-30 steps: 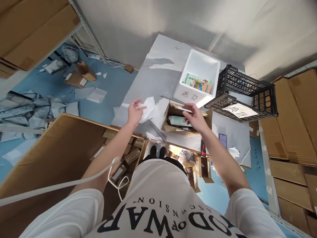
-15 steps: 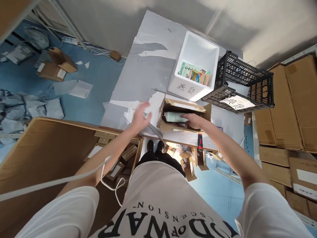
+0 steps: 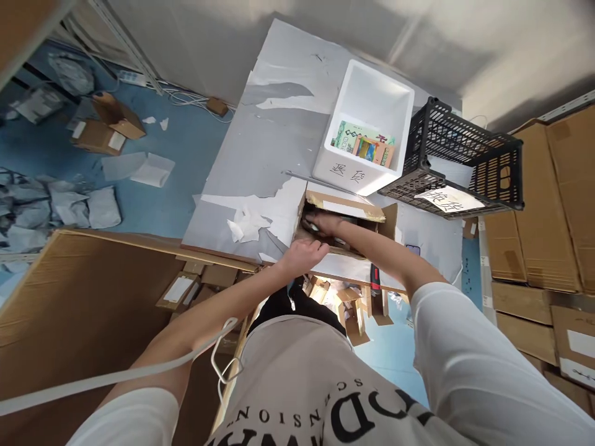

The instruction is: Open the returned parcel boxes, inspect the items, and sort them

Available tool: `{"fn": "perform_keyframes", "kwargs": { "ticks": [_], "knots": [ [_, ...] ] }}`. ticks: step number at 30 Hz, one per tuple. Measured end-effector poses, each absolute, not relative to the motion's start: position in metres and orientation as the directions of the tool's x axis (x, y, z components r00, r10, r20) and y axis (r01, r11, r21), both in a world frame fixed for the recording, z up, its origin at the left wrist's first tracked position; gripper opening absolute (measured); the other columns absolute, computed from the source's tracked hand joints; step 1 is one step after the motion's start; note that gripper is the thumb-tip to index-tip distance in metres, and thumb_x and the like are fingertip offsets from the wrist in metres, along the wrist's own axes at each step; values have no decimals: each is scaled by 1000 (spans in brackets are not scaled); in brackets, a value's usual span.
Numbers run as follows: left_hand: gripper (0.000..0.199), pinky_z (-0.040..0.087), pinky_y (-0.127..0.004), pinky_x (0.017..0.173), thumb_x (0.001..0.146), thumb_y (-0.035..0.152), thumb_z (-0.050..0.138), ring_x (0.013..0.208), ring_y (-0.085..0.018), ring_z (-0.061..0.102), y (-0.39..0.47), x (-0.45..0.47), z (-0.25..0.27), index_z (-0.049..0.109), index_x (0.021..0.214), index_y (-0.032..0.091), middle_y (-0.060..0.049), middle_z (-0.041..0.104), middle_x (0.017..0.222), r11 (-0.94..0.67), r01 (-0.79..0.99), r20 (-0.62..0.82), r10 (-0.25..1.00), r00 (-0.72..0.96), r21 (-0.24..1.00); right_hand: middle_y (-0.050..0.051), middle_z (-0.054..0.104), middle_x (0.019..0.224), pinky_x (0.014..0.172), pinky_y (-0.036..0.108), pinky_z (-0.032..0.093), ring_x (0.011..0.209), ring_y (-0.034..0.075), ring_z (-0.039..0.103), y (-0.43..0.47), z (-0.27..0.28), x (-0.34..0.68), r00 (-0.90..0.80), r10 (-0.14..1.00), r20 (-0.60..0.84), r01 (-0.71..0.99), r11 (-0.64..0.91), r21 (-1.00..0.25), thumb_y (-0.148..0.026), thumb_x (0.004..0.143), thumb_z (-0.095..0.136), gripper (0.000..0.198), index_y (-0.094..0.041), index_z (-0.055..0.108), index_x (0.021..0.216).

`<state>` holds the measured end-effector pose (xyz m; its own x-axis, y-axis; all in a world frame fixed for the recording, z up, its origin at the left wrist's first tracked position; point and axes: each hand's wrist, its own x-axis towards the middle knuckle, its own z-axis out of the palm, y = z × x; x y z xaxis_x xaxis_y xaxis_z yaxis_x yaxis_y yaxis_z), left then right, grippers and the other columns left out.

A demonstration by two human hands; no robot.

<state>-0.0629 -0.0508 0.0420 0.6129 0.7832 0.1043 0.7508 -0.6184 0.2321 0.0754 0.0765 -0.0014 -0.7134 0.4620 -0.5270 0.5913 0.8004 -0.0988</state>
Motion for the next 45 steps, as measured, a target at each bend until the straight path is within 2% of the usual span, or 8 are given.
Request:
{"fn": "perform_keyframes", "kwargs": {
  "ticks": [5,10,13,17,23,31,39,45],
  "knots": [
    [28,50,-32,74,87,4,40,74,-19,63,-27,-63,41,64,89,17,-9,65,77,-624,759,176,781,599,185,18,49,135,90,41,49,110,32,60,71,76,125,-707,694,-137,703,669,-241,-38,80,61,58,-18,50,134],
    [27,46,-31,64,88,9,40,78,-23,64,16,-49,45,66,94,17,-13,66,79,-548,817,156,836,526,181,18,44,137,100,51,44,131,38,42,34,150,199,-316,915,252,855,389,-343,-38,74,65,69,-18,45,137],
    [30,47,-35,69,88,10,39,82,-25,65,43,-41,48,66,98,17,-15,67,85,-455,866,97,890,445,207,18,47,134,98,55,44,130,41,43,5,173,237,-127,946,297,882,244,-402,-36,69,70,74,-21,44,137],
    [27,41,-50,95,88,13,43,108,-32,61,62,-35,51,65,102,16,-19,66,100,-399,887,122,917,380,232,16,52,128,100,54,45,125,36,50,-38,145,252,-163,888,430,740,399,-542,-35,62,71,59,-22,54,118],
    [51,9,-63,115,81,17,57,145,-36,25,34,-34,63,51,131,14,-21,43,146,-423,856,304,892,336,296,16,55,125,93,46,52,119,30,57,-79,39,217,-239,942,236,643,336,-689,-31,69,69,40,-20,60,106],
    [37,43,-41,106,94,35,47,126,-23,53,-54,-11,34,57,124,16,-16,60,129,-683,480,258,686,680,551,16,47,135,101,44,48,127,28,50,-79,-21,196,-384,919,85,677,343,-651,-25,77,63,44,-21,58,121],
    [26,44,-39,93,96,33,43,100,-21,60,-62,-7,25,65,95,19,-10,67,99,-670,555,152,695,703,493,15,48,137,114,52,29,132,28,42,-90,-2,206,-388,914,119,817,401,-414,-25,89,53,34,-22,61,122],
    [31,37,-42,96,95,33,41,104,-22,61,-70,-8,39,67,104,19,-9,68,109,-709,561,54,639,767,428,12,64,122,112,45,26,122,23,50,-90,28,207,-721,693,7,669,699,-255,-17,92,41,33,-18,64,117]
  ]
}}
